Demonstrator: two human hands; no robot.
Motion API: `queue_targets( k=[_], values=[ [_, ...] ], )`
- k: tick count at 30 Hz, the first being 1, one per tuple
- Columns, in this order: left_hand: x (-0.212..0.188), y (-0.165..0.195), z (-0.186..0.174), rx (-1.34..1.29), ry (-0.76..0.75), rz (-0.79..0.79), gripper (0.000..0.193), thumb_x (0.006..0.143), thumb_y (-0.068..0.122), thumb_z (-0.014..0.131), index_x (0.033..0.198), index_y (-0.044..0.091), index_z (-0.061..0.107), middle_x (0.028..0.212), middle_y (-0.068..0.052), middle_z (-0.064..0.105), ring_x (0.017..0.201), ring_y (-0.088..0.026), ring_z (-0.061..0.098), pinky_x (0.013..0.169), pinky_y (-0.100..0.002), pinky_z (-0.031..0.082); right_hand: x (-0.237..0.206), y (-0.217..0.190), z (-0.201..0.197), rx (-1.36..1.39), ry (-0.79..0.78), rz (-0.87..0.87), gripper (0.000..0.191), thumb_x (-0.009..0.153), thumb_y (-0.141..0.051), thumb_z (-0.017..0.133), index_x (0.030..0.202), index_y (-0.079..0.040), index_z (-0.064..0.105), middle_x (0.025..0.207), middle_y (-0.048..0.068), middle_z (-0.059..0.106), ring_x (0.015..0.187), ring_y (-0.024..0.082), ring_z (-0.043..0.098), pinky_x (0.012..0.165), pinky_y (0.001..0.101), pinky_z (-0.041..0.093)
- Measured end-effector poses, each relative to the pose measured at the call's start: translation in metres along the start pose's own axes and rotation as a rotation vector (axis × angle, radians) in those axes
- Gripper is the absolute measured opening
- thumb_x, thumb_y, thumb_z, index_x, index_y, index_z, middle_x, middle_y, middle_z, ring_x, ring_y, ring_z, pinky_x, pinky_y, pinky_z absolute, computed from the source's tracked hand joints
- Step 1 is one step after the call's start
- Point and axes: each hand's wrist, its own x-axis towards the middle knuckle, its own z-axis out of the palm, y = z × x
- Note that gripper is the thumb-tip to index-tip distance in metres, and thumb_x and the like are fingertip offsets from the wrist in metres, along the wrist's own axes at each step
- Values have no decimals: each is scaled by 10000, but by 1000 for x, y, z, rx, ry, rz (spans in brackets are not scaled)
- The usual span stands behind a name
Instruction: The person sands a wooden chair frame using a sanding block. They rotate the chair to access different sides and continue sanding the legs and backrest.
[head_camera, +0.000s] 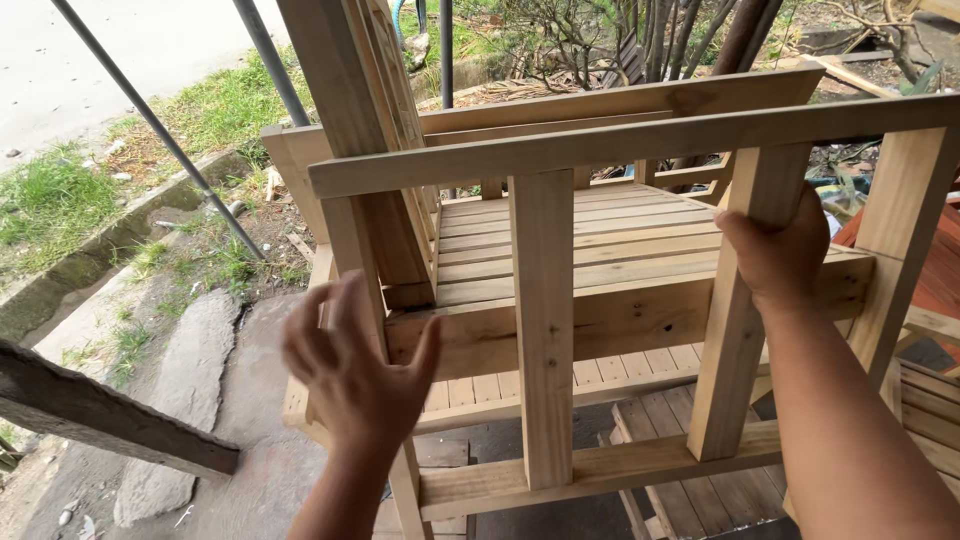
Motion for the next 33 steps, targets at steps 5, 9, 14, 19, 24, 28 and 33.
queue_targets(
  k=[5, 9, 14, 19, 24, 28, 33],
  values=[
    [-52, -41, 43, -1077, -530, -561, 841, 834, 501, 800, 1468, 106, 413, 1234, -90, 632, 1121, -200, 608, 933, -438, 489, 12, 6, 0, -316, 128, -186, 590, 915, -231, 893, 1287, -16, 488, 1228, 125, 639, 1161, 259, 650, 992, 411, 531],
    [-70, -32, 70, -1229, -577, -1072, 434, 874, 421, 750, 1055, 60, 592, 707, -37, 545, 602, -138, 556, 576, -337, 543, -16, -18, 11, -630, 330, -268, 599, 937, -258, 838, 1300, 20, 451, 1335, 213, 484, 1259, 333, 508, 1006, 514, 445],
    [-71, -25, 70, -1178, -523, -1094, 354, 887, 380, 758, 944, 69, 597, 643, -4, 530, 547, -102, 510, 511, -296, 479, -151, -40, 57, -505, 74, -375, 396, 960, -345, 700, 1067, -48, 461, 1077, 127, 473, 1146, 280, 460, 1019, 506, 392],
    [-61, -35, 64, -1170, -490, -1107, 328, 885, 370, 756, 926, 74, 621, 647, 2, 539, 549, -91, 514, 511, -289, 494, -234, -20, 102, 65, -653, 710, 555, 898, -627, 535, 1112, -121, 606, 819, 43, 646, 798, 158, 649, 770, 352, 537],
    [-54, -38, 58, -1141, -485, -1126, 321, 894, 363, 751, 911, 64, 636, 655, -1, 548, 554, -91, 520, 510, -287, 497, -239, -36, 128, 453, -582, 712, 664, 835, -685, 674, 979, -37, 691, 792, 86, 720, 784, 176, 695, 761, 331, 558],
    [-58, -35, 46, -1181, -466, -1111, 243, 885, 290, 725, 919, 70, 628, 667, 2, 566, 554, -96, 526, 501, -295, 496, -241, -57, 127, 371, -433, 799, 668, 777, -637, 730, 1043, -26, 691, 804, 78, 688, 717, 183, 676, 701, 350, 564],
    [-62, -33, 30, -1168, -459, -1097, 207, 904, 236, 719, 925, 53, 625, 647, -10, 553, 551, -103, 526, 498, -290, 472, -239, -68, 120, 359, -450, 787, 729, 769, -658, 734, 1091, -5, 695, 849, 48, 725, 750, 143, 703, 729, 305, 578]
  ],
)
